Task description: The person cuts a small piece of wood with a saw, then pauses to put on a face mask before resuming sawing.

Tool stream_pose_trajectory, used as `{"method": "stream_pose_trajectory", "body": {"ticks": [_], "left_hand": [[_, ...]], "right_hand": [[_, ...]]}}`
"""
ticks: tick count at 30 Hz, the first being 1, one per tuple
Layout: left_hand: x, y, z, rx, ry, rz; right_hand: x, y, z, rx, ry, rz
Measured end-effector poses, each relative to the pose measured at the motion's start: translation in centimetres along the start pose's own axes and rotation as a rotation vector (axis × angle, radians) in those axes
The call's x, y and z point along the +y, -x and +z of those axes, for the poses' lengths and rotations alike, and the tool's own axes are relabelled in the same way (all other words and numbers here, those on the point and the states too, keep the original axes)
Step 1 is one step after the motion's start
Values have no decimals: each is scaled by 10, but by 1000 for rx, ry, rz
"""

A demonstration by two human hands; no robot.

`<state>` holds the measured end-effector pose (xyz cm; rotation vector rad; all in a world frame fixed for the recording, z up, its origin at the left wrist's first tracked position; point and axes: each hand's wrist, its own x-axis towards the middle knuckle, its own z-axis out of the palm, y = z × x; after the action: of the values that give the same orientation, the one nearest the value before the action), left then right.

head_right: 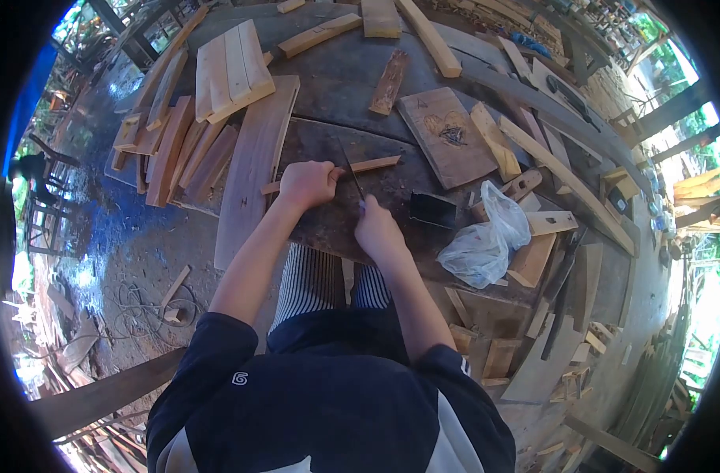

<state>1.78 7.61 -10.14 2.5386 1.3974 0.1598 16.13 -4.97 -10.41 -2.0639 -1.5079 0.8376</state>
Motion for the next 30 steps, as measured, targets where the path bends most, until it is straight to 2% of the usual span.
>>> {"method": "stream_pose_trajectory", "body": {"ticks": [4,8,10,14,17,19,30], "left_hand": [[1,2,0,22,4,-10],[0,1,0,32,-1,0],[0,1,2,40,4,7],[-2,-3,5,59,12,29],[-2,-11,0,99,24,-41],[-1,-11,-3,48,21,-60],[-2,-6,-4,-19,9,-28]], "right_hand": [[-2,-8,3,0,34,-4],[14,46,-4,-28,0,-9],[15,71,-11,-34,-32,98],[8,65,-17,-45,-19,103],[10,41,-22,-30,-30,64],[14,34,-26,-37,-6,44],[11,71,-23,-40,7,84]]}}
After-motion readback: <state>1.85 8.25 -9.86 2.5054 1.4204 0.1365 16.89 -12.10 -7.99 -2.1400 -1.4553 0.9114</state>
